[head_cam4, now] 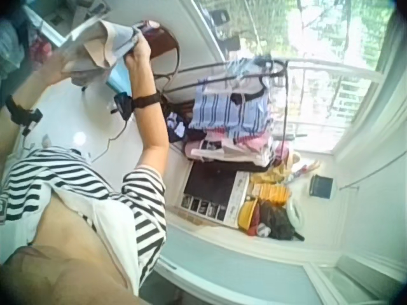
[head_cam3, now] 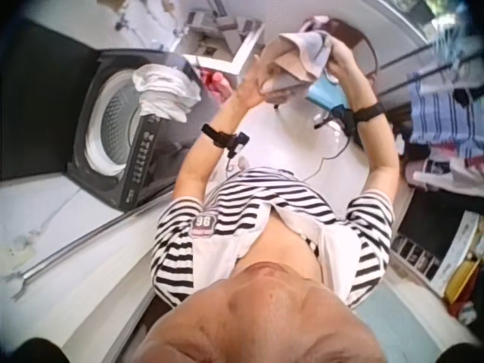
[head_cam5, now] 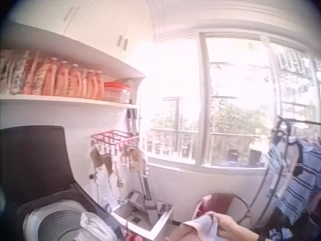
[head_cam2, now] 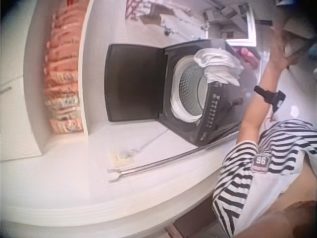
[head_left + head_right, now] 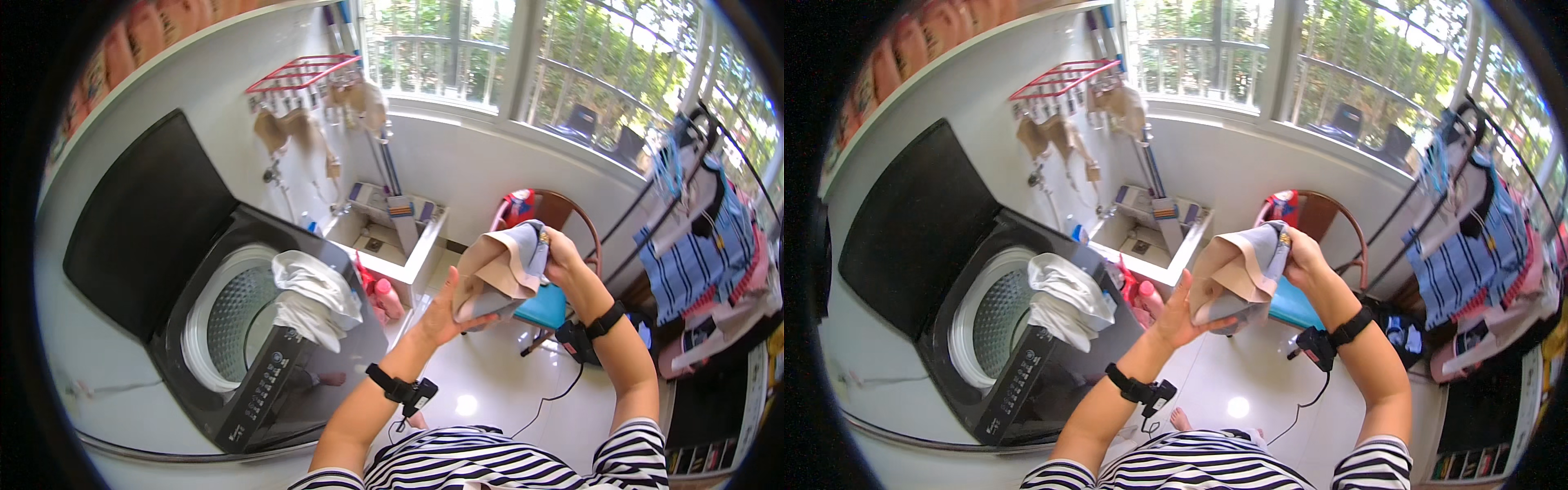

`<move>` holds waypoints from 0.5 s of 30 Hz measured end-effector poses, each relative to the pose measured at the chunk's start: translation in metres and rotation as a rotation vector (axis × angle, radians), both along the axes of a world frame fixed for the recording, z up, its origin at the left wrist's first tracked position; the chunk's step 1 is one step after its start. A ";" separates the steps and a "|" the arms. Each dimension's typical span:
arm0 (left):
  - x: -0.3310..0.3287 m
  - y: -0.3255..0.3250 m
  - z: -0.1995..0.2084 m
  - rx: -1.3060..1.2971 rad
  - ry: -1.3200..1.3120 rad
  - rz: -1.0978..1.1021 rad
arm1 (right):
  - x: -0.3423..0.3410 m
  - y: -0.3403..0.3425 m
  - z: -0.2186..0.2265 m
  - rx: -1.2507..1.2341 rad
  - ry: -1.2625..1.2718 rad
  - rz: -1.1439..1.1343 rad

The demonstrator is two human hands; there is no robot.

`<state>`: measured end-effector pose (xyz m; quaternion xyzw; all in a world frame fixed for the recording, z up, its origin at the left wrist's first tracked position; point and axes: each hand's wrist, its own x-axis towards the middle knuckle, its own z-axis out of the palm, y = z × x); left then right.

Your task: The person takes damp laundry out of a washing machine, places items onto hangers, and hangs them on a drying rack before organizing spare hangers and placing a small red cloth on top of the closed machine.

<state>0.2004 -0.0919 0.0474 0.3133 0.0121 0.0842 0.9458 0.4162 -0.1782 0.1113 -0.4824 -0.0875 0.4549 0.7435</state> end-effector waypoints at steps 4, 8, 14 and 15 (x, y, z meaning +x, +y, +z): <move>0.031 -0.025 -0.020 0.116 0.107 0.187 | 0.011 -0.056 -0.016 -0.079 0.022 -0.070; 0.073 -0.059 -0.017 0.141 0.129 0.337 | 0.043 -0.118 -0.046 -0.109 -0.062 -0.128; 0.122 -0.129 0.018 0.338 0.155 0.361 | 0.056 -0.204 -0.057 -0.028 0.054 0.021; 0.131 -0.140 0.018 0.355 0.190 0.332 | 0.053 -0.217 -0.048 -0.002 0.094 0.068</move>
